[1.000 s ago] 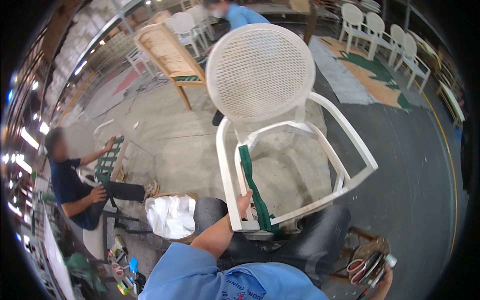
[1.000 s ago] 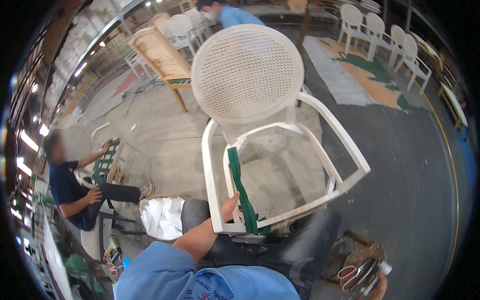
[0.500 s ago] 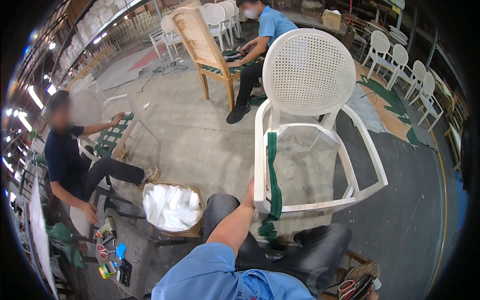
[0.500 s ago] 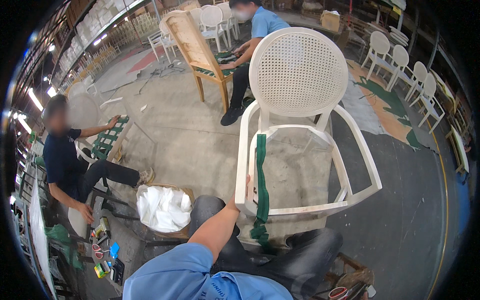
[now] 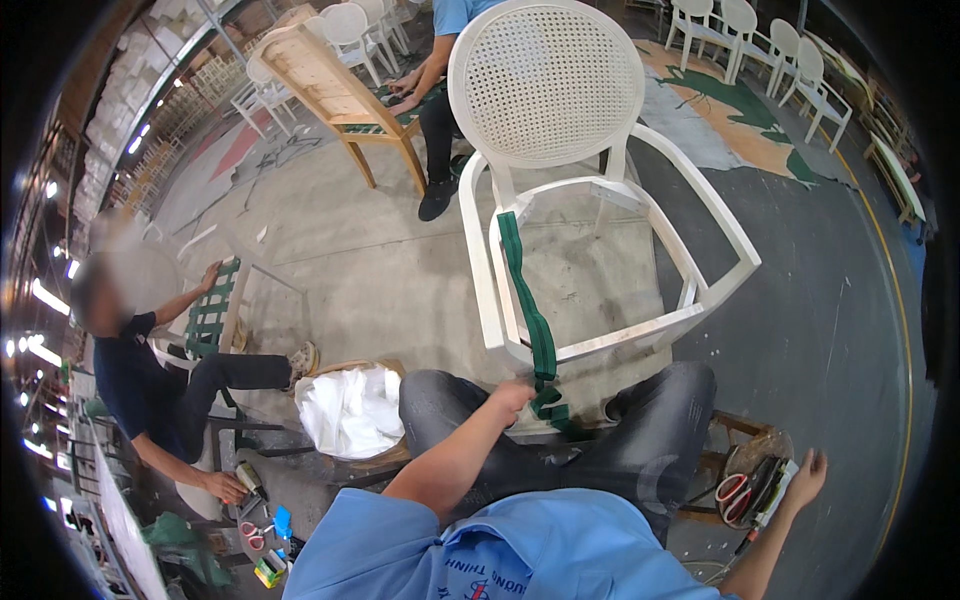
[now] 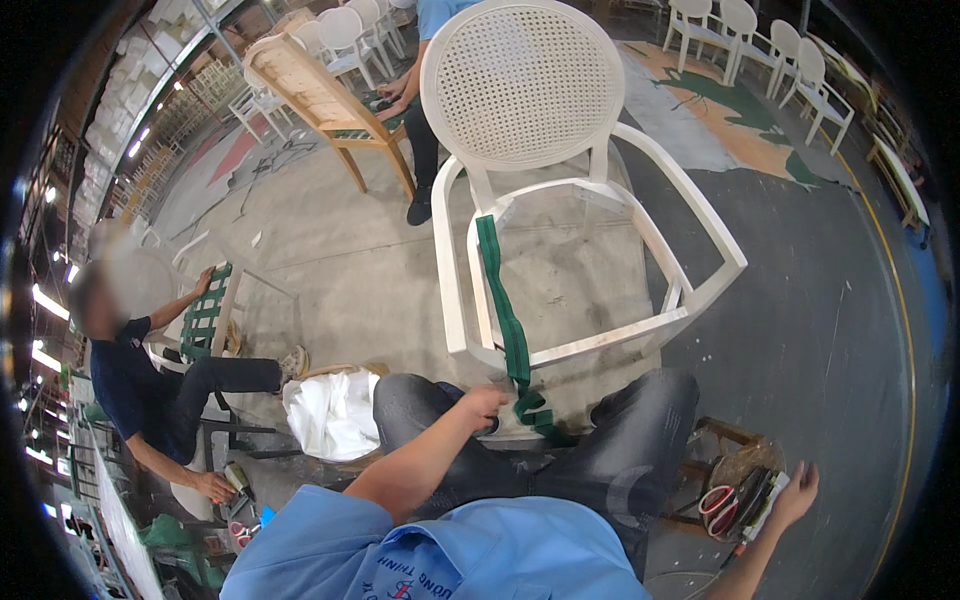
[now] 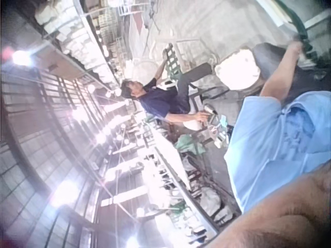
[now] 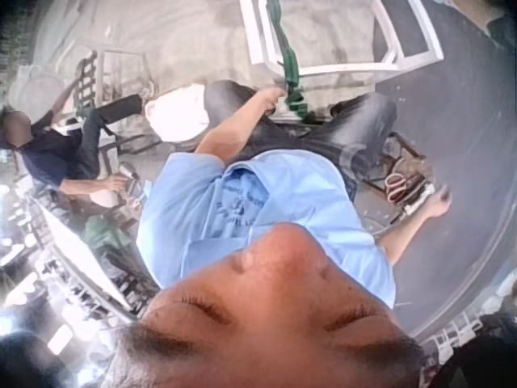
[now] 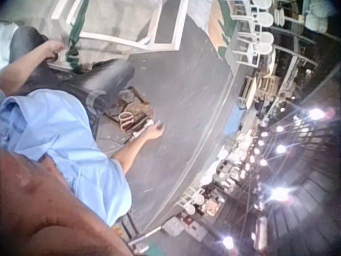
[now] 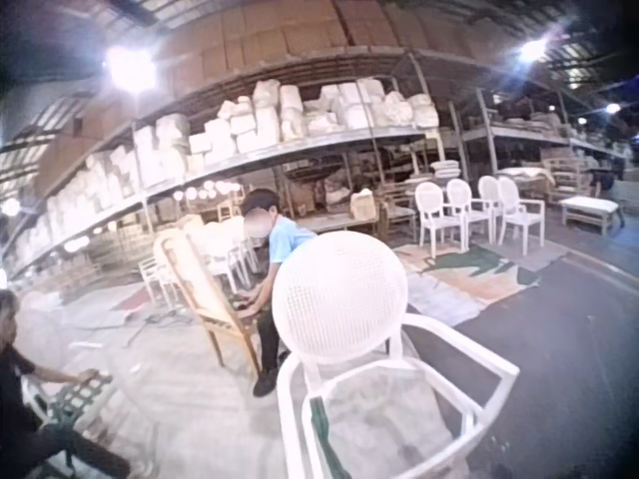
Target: The person attaches green fabric slings to the seat frame of a white plastic chair. They position each sling, secure it with a staple gun, and trim excess material with scissors. The process is repeated for multiple slings across the chair seat.
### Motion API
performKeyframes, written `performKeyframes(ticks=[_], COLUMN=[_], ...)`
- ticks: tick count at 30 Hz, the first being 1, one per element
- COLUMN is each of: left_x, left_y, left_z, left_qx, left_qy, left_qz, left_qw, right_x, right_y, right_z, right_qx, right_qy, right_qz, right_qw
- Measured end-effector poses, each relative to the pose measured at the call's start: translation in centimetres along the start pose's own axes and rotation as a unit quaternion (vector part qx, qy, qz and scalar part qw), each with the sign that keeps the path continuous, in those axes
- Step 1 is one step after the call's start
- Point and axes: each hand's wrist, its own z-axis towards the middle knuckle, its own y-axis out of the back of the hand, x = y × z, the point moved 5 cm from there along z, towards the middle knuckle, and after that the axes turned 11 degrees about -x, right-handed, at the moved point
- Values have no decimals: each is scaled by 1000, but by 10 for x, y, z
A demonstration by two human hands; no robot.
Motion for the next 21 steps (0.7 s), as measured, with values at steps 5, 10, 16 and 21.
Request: performKeyframes(ticks=[5,10,16,21], left_x=[-6,-16,1,30], left_y=[-36,-55,-51,-60], left_z=[-9,-25,-37,-46], left_qx=[-26,-118,-13,88], left_qy=[-37,-15,-7,64], left_qz=[-272,-238,2,47], left_qw=[961,964,1000,993], right_x=[128,257,259,219], right_y=[-114,-189,-256,-283], right_z=[-79,-224,-352,-393], right_qx=[131,354,610,735], right_qy=[15,27,98,38], right_qz=[237,397,196,-7], right_qw=[962,846,762,677])
